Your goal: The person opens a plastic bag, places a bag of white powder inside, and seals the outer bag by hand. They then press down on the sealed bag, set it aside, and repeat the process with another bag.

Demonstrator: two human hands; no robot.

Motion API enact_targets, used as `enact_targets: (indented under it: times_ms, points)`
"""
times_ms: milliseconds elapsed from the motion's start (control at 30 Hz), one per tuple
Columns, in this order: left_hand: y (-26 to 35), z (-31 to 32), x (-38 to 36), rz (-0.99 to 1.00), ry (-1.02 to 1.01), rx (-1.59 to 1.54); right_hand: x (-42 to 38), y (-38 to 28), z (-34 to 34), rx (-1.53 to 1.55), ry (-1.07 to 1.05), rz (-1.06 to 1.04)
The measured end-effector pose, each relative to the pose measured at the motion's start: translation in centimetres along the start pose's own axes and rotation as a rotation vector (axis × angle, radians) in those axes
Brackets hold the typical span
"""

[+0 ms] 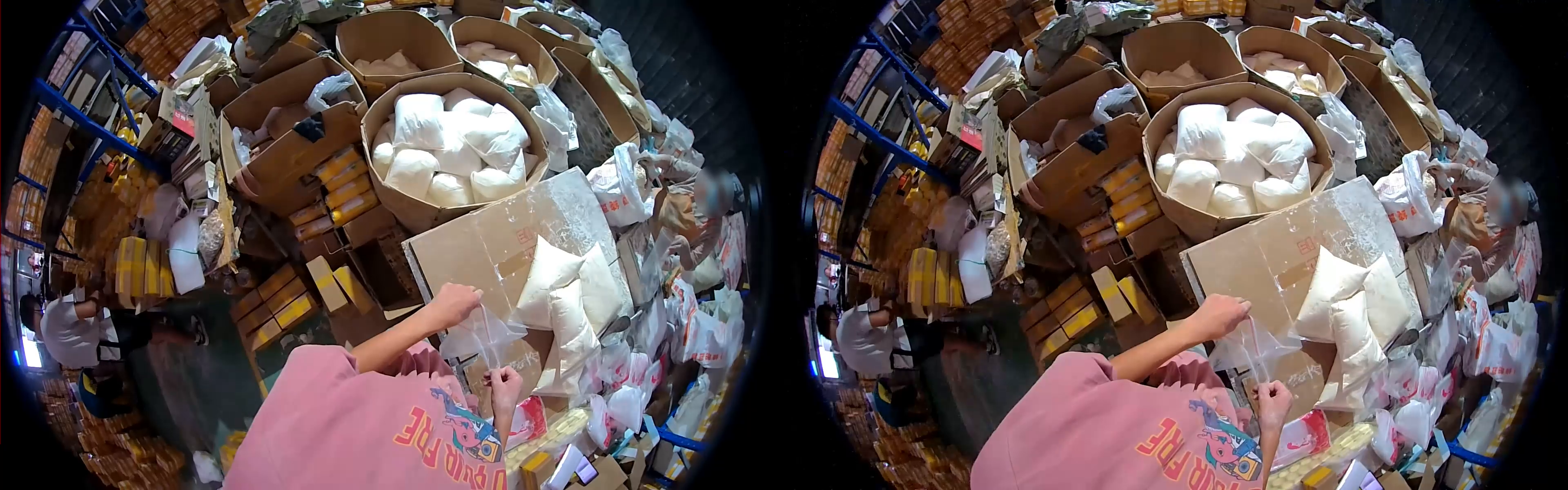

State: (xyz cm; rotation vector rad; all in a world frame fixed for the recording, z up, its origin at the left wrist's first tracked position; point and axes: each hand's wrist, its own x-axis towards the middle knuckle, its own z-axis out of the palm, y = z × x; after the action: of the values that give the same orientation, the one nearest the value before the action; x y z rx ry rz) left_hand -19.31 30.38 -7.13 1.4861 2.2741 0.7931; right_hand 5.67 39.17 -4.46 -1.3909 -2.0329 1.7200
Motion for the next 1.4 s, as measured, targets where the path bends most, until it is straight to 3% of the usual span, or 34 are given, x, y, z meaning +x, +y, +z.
enact_targets:
  times_ms: [1000, 1100, 1233, 1333, 1400]
  points:
    - [-0.6, 0.5, 0.4, 0.024, 0.031, -0.016, -0.1, 0.7, -1.6, -0.125, -0.116, 0.084]
    - [0.2, 2.0, 0.3, -0.073, 0.207, -0.130, -0.1, 0.6, -1.4, -0.200, -0.131, 0.067]
    - [2.0, 3.5, 0.7, -0.437, 0.296, -0.654, 0.2, 3.1, -1.3, -0.187, -0.095, 0.059]
    - [3.9, 3.5, 0.5, -0.584, 0.199, -0.572, -0.4, 1.9, -0.7, -0.157, -0.110, 0.076]
    - [4.1, 4.6, 0.3, -0.505, 0.207, -0.439, -0.9, 1.3, -0.4, -0.145, -0.075, 0.115]
